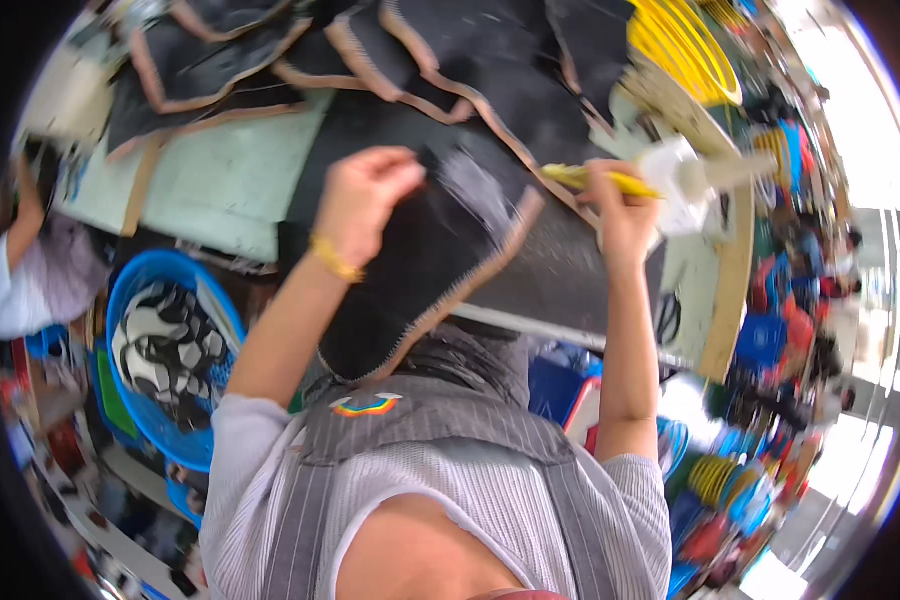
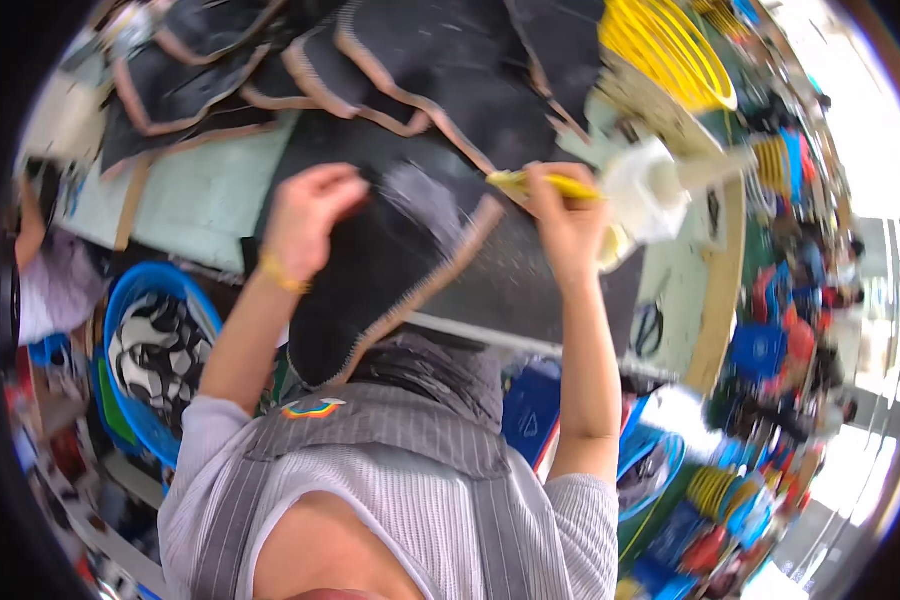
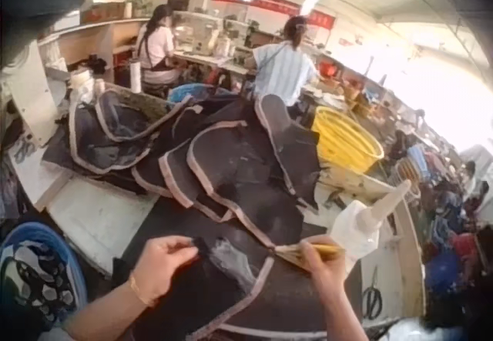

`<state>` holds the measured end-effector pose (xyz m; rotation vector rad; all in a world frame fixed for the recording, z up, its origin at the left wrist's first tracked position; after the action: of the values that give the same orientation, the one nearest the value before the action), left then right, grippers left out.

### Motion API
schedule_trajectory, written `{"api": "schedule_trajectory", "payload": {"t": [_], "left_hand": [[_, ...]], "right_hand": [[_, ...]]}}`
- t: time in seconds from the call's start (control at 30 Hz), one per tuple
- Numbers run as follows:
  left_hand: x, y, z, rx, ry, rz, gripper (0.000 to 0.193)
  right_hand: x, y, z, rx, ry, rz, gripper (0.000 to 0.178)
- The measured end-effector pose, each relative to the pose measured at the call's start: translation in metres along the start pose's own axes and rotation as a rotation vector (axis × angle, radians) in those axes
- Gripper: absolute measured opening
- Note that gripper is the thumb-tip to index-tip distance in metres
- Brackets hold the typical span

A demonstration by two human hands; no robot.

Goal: Applying glue to the edges of black leather shoe upper components using a brush and a glue container.

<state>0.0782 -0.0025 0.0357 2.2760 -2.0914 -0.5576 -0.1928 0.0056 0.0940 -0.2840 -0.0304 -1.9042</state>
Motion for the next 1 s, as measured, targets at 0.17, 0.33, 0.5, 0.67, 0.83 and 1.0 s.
{"api": "schedule_trajectory", "payload": {"t": [0.17,0.33,0.5,0.67,0.83,1.0], "left_hand": [[0.006,0.027,-0.107,-0.114,0.335,0.004,0.02],[0.098,0.072,-0.099,-0.026,0.471,-0.064,0.024],[0.062,0.083,-0.063,0.661,1.035,-0.165,0.045],[-0.064,0.043,-0.013,1.103,1.152,0.355,0.023],[-0.064,0.015,0.038,1.252,1.012,0.422,0.037],[-0.061,0.014,0.042,1.173,1.047,0.371,0.036]], "right_hand": [[-0.024,-0.143,0.032,-0.265,-0.062,-0.424,0.02],[-0.004,-0.143,-0.038,-0.496,0.056,-0.332,0.028],[-0.017,-0.161,-0.042,-0.087,0.298,-0.305,0.019],[-0.013,-0.074,-0.002,0.404,0.319,-0.271,0.025],[0.043,0.087,-0.061,0.138,0.215,0.154,0.028],[0.052,0.125,-0.072,-0.104,0.33,0.449,0.028]]}}
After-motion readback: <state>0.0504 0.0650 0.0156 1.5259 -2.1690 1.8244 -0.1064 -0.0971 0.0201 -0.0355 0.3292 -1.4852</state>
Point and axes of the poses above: each hand's wrist, its own x-axis towards the middle knuckle, its own y-axis out of the palm, z = x × y, the point moved 5 cm from there along x, towards the middle knuckle, and after that the axes turned 5 degrees about -z, right-handed, at the moved point
